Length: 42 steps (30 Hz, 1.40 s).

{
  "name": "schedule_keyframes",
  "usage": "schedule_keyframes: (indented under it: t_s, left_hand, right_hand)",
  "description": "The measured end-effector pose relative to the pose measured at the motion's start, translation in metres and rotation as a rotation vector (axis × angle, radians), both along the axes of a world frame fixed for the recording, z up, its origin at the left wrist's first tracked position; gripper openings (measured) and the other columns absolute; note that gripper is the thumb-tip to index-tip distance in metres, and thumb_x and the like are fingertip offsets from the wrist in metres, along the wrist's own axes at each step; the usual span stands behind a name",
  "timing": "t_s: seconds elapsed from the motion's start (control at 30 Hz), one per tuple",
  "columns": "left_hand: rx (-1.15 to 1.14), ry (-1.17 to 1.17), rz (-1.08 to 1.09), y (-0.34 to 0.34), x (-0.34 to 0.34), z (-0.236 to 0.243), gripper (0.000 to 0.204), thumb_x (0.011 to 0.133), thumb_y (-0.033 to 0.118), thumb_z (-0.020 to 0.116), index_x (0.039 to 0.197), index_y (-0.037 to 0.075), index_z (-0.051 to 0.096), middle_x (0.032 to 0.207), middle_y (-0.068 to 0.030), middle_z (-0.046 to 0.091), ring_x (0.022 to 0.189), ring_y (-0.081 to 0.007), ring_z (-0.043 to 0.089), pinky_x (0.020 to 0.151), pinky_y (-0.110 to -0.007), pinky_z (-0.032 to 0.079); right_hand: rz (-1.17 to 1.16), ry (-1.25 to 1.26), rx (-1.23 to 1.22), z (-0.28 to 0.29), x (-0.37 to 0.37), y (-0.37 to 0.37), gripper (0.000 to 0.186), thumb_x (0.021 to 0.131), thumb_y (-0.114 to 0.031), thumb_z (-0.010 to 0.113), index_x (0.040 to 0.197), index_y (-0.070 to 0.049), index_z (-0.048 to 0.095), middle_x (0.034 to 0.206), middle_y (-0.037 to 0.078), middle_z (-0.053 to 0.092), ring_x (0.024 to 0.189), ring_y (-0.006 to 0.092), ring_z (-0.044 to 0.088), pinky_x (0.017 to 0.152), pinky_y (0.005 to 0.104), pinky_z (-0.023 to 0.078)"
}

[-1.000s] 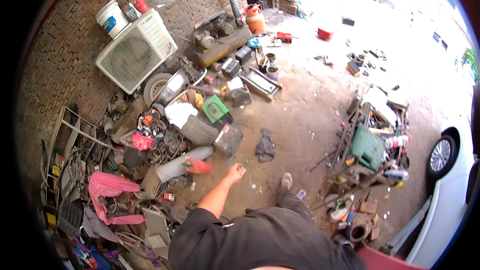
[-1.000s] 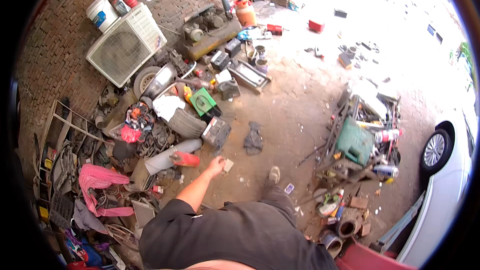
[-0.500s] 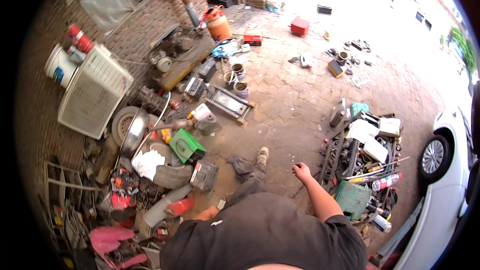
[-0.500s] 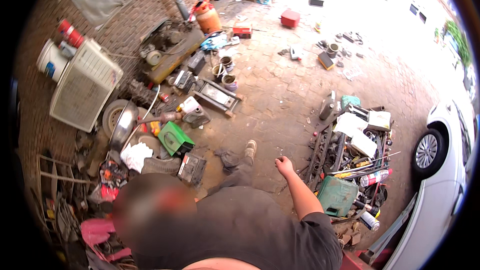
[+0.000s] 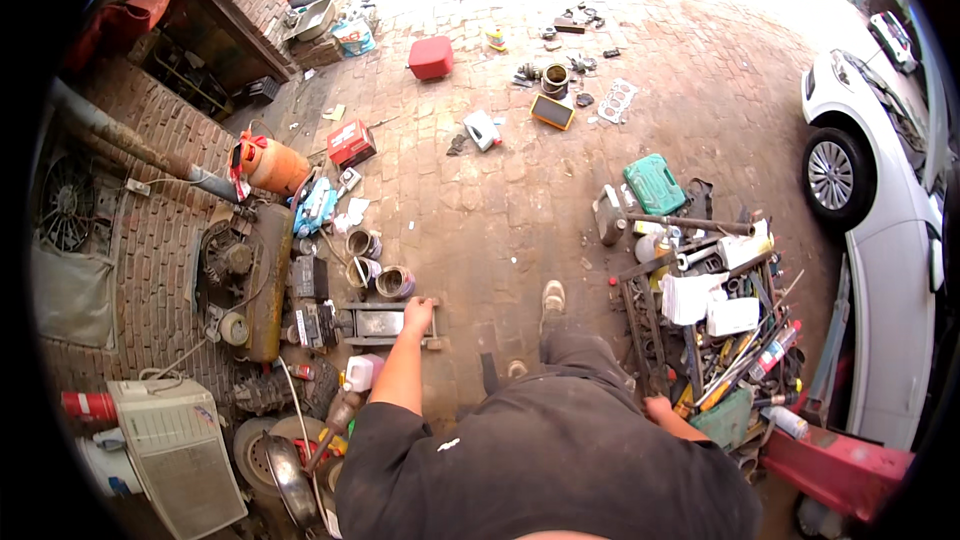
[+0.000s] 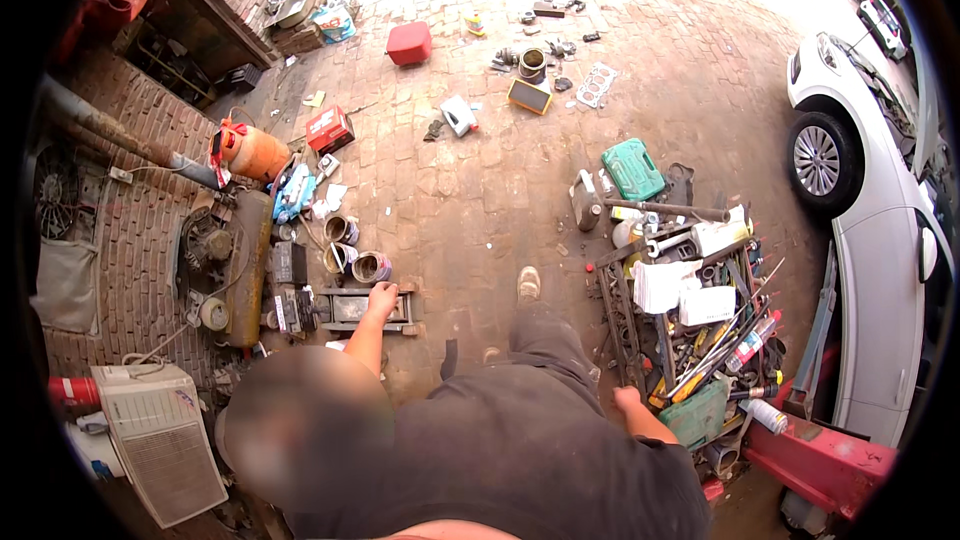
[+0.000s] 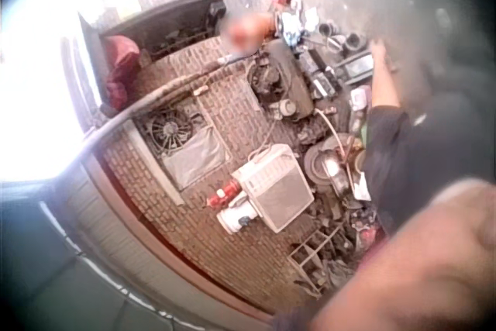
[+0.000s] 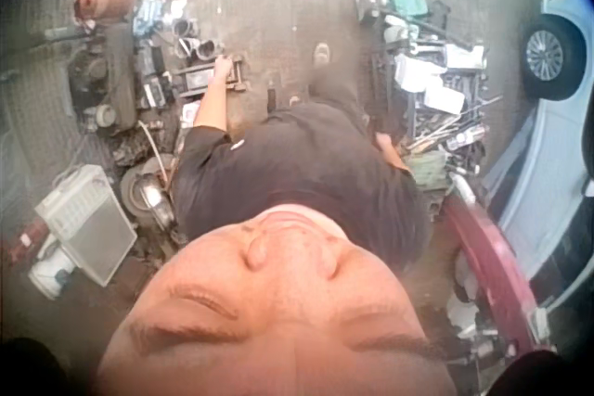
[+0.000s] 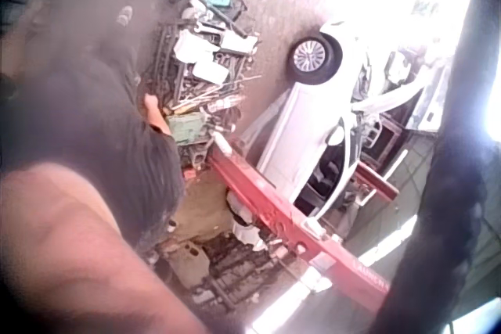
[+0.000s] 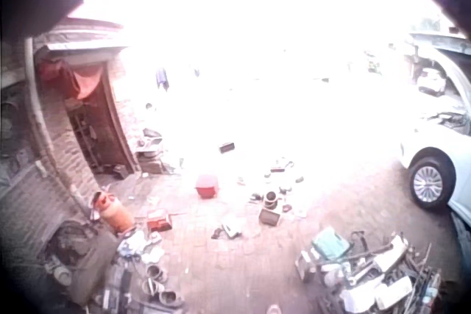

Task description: The person positions a hydraulic car lift under a white sedan and secures the vehicle using metal blocks. They open the car hood to inspect the engine bay, then return to the lift to adjust the supports and operate the lift controls. The person moves around the vehicle, checking the lift points and the engine area.

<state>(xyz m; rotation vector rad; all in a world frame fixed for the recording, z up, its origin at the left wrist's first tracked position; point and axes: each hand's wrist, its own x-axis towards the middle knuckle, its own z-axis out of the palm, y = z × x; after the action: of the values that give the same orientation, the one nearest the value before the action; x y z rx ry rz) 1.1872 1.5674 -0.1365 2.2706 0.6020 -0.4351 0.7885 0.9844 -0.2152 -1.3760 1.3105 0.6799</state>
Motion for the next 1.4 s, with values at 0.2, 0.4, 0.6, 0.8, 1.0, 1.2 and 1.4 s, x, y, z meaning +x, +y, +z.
schedule_keyframes:
  t_s: [0.2,0.4,0.6,0.8,1.0,1.2,1.4]
  left_hand:
    - [0.11,0.127,-0.2,-0.084,0.115,0.015,0.044,0.088,0.032,0.059,0.113,-0.004,0.06,0.11,-0.025,0.065,0.105,-0.0345,0.062,0.091,-0.04,0.048]
    - [0.209,0.521,-0.7,-0.156,0.196,-0.01,0.046,0.082,0.033,0.055,0.108,-0.003,0.066,0.114,-0.0236,0.063,0.108,-0.0365,0.06,0.093,-0.042,0.047]
    - [0.268,0.528,-0.94,-0.247,0.354,-0.043,0.042,0.081,0.03,0.05,0.099,-0.004,0.068,0.104,-0.0245,0.066,0.098,-0.0379,0.063,0.088,-0.043,0.049]
    - [0.382,0.295,-1.111,-0.388,0.605,-0.04,0.04,0.081,0.029,0.051,0.096,-0.003,0.069,0.099,-0.0242,0.067,0.093,-0.0379,0.065,0.084,-0.043,0.05]
    - [0.296,0.101,-0.983,-0.608,0.824,0.001,0.044,0.081,0.032,0.058,0.108,-0.002,0.066,0.115,-0.024,0.062,0.11,-0.0363,0.059,0.094,-0.041,0.047]
    - [-0.138,-0.038,-1.093,-0.867,0.879,0.015,0.042,0.086,0.032,0.057,0.109,-0.002,0.064,0.098,-0.0219,0.068,0.088,-0.0314,0.068,0.081,-0.039,0.052]
    - [0.249,0.285,-1.671,-0.946,0.901,-0.013,0.042,0.084,0.036,0.064,0.109,0.002,0.067,0.093,-0.0105,0.07,0.078,-0.0206,0.068,0.071,-0.035,0.054]
  right_hand:
    - [0.501,0.003,-0.179,-0.16,0.098,-0.018,0.038,0.083,-0.031,0.06,0.095,0.005,0.068,0.09,0.019,0.069,0.088,0.0318,0.065,0.078,0.0395,0.048]
    - [0.076,-0.463,0.052,0.018,0.44,-0.105,0.026,0.094,-0.024,0.051,0.108,-0.002,0.055,0.087,0.009,0.065,0.075,0.0211,0.063,0.055,0.0331,0.049]
    - [-0.289,-0.454,0.149,0.029,0.611,-0.195,0.029,0.094,-0.025,0.052,0.116,-0.006,0.049,0.093,0.011,0.063,0.08,0.0246,0.065,0.054,0.0317,0.05]
    - [-0.348,-0.414,-0.032,0.022,0.657,-0.243,0.031,0.088,-0.025,0.058,0.108,-0.002,0.055,0.086,0.015,0.064,0.071,0.0259,0.065,0.054,0.0356,0.051]
    - [-0.256,-0.177,-0.571,0.039,0.636,-0.245,0.032,0.08,-0.025,0.066,0.098,0.002,0.065,0.076,0.017,0.067,0.064,0.0277,0.066,0.059,0.0392,0.052]
    - [-0.313,0.257,-0.149,0.01,0.647,-0.303,0.045,0.077,-0.037,0.06,0.102,0.0,0.068,0.101,0.021,0.068,0.092,0.0313,0.068,0.079,0.0424,0.052]
    - [-0.479,0.093,-0.003,-0.028,0.745,-0.481,0.042,0.08,-0.031,0.057,0.104,0.003,0.065,0.101,0.021,0.068,0.087,0.0339,0.068,0.075,0.0418,0.053]
